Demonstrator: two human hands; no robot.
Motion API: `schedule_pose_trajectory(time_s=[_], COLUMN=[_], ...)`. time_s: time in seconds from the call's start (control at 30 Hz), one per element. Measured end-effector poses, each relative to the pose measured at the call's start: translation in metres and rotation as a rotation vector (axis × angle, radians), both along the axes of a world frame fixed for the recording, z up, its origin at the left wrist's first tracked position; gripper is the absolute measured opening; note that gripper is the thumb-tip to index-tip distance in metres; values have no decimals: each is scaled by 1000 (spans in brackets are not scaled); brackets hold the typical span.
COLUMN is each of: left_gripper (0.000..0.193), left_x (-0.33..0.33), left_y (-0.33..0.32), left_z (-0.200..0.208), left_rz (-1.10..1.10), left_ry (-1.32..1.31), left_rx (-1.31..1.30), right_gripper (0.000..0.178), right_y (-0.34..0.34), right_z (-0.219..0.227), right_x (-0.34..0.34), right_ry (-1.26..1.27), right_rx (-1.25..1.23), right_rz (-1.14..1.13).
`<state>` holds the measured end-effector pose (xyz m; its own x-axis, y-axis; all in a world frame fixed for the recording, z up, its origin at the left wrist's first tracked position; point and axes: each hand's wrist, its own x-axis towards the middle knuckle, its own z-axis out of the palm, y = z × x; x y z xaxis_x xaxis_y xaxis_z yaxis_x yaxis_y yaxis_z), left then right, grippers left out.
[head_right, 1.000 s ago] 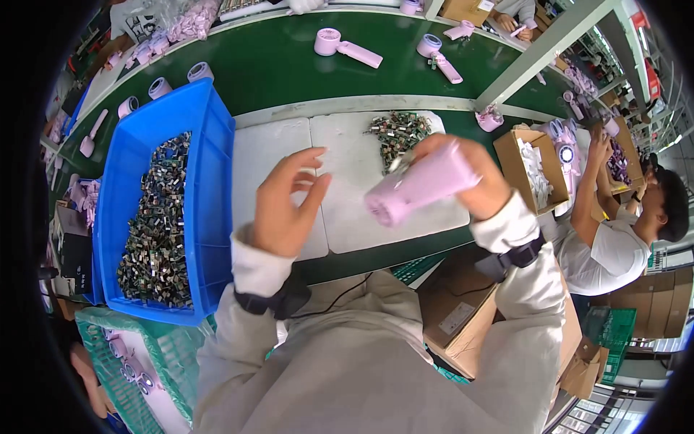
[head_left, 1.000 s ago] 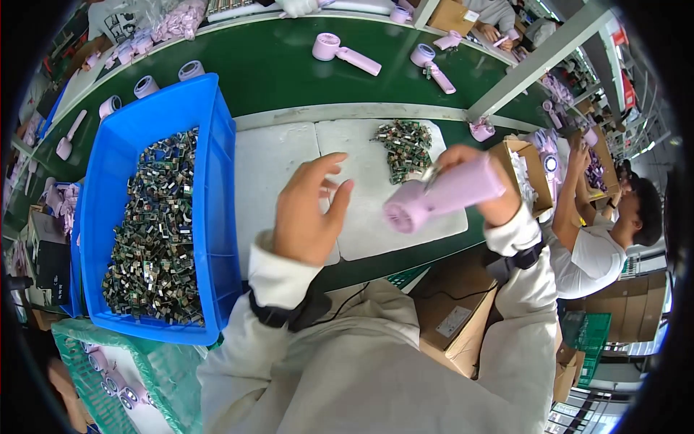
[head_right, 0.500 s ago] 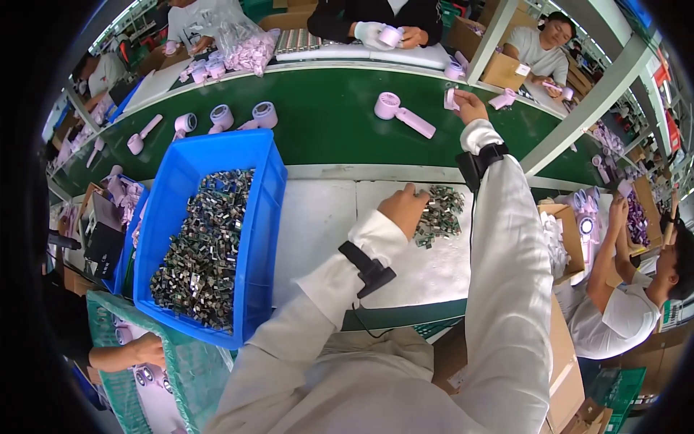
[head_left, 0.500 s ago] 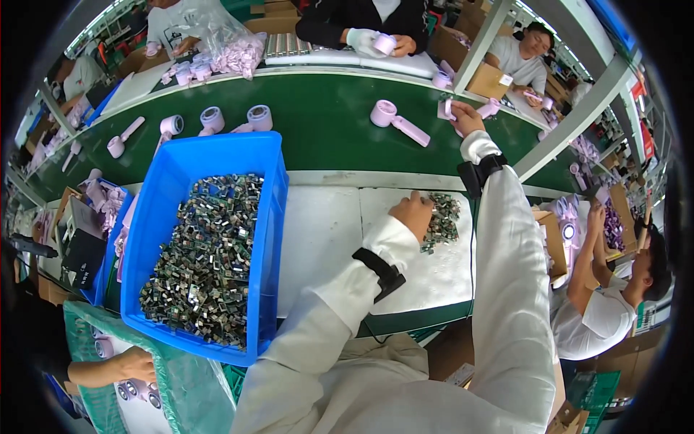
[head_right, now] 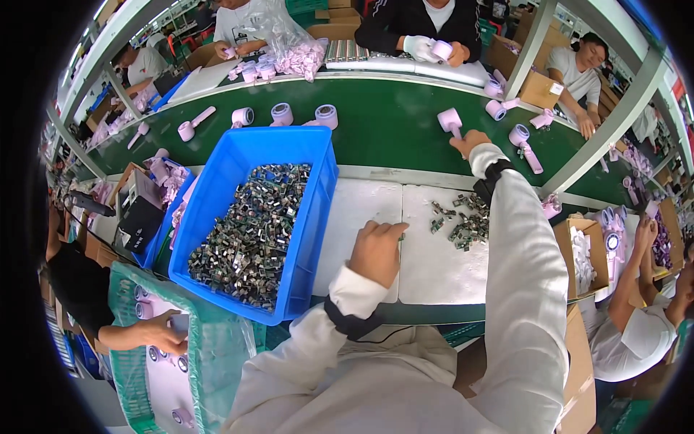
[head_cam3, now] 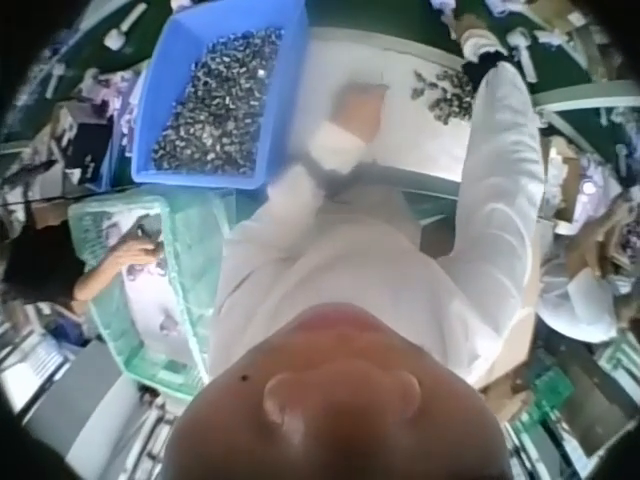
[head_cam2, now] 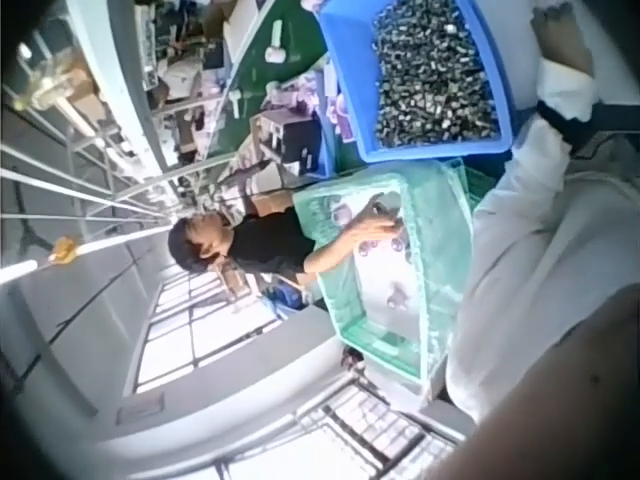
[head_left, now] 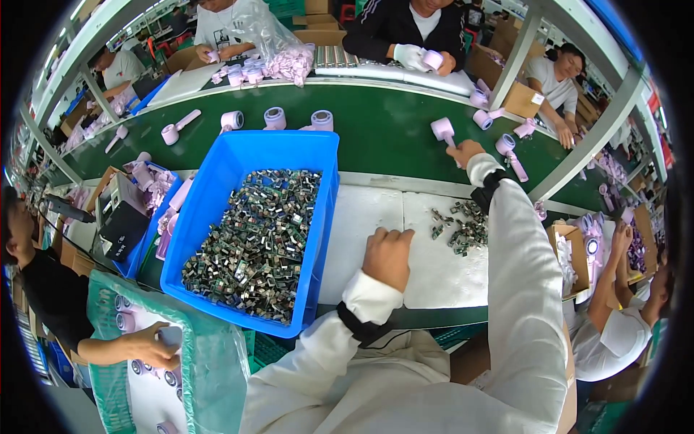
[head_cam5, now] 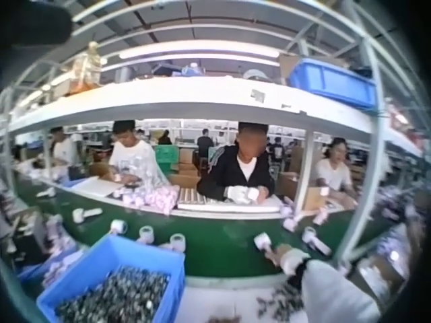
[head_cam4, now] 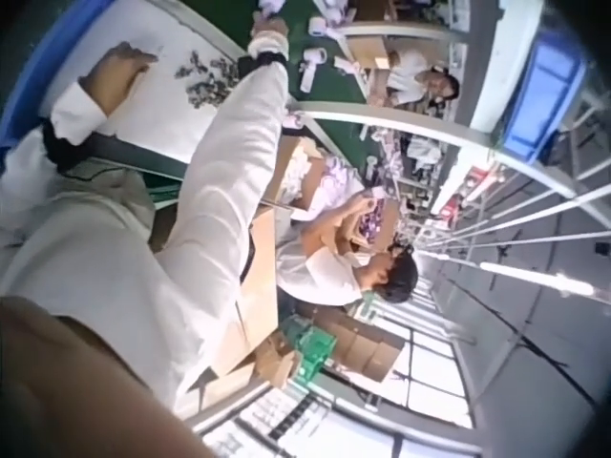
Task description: Assembling small electronic components into plastic housings on a production line.
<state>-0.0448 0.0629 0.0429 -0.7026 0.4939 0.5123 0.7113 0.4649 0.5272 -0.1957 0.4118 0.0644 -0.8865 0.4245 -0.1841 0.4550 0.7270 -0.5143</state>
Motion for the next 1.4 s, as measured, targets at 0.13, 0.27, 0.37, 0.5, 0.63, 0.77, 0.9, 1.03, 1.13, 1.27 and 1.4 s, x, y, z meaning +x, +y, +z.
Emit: schedule_pose_trajectory(time_s=[0.13, 0.27, 0.37, 0.5, 0.63, 0.77, 0.9, 1.03, 1.13, 1.27, 1.4], left_gripper=[37, 33, 25, 18, 18, 25, 27, 26, 26, 25, 24], left_x=[18, 21, 30, 27, 39, 43, 49, 68, 78, 80, 75], left_y=[-28, -53, -58, -70, -71, -72, -78, -79, -73, -69, -69], left_z=[-5, -30, -23, -44, -33, -24, -18, 4, -5, -10, -14], left_rz=[57, 47, 84, 96, 173, 215, 273, 52, -269, -349, -354], left_ry=[-130, -177, -367, -257, -229, -37, 61, -398, -681, -567, -613], left_rx=[139, 235, 407, 478, 381, 230, 60, 216, 475, 332, 324], right_gripper=[39, 23, 20, 20, 22, 24, 24, 23, 26, 28, 29], right_y=[-2, -64, -128, -171, -201, -220, -224, -206, -203, -201, -194], right_z=[6, 26, 38, 10, 3, 5, 9, 5, 1, -6, -8], right_x=[36, 112, 189, 254, 274, 270, 256, 246, 242, 240, 243], right_ry=[121, 96, 48, -118, -166, 93, 452, 478, 511, 546, 587], right_rx=[-862, -1117, -974, -925, -703, 268, 221, 310, 355, 448, 470], right_rz=[-76, 98, 107, 194, 127, 343, 527, 862, 931, 994, 1026])
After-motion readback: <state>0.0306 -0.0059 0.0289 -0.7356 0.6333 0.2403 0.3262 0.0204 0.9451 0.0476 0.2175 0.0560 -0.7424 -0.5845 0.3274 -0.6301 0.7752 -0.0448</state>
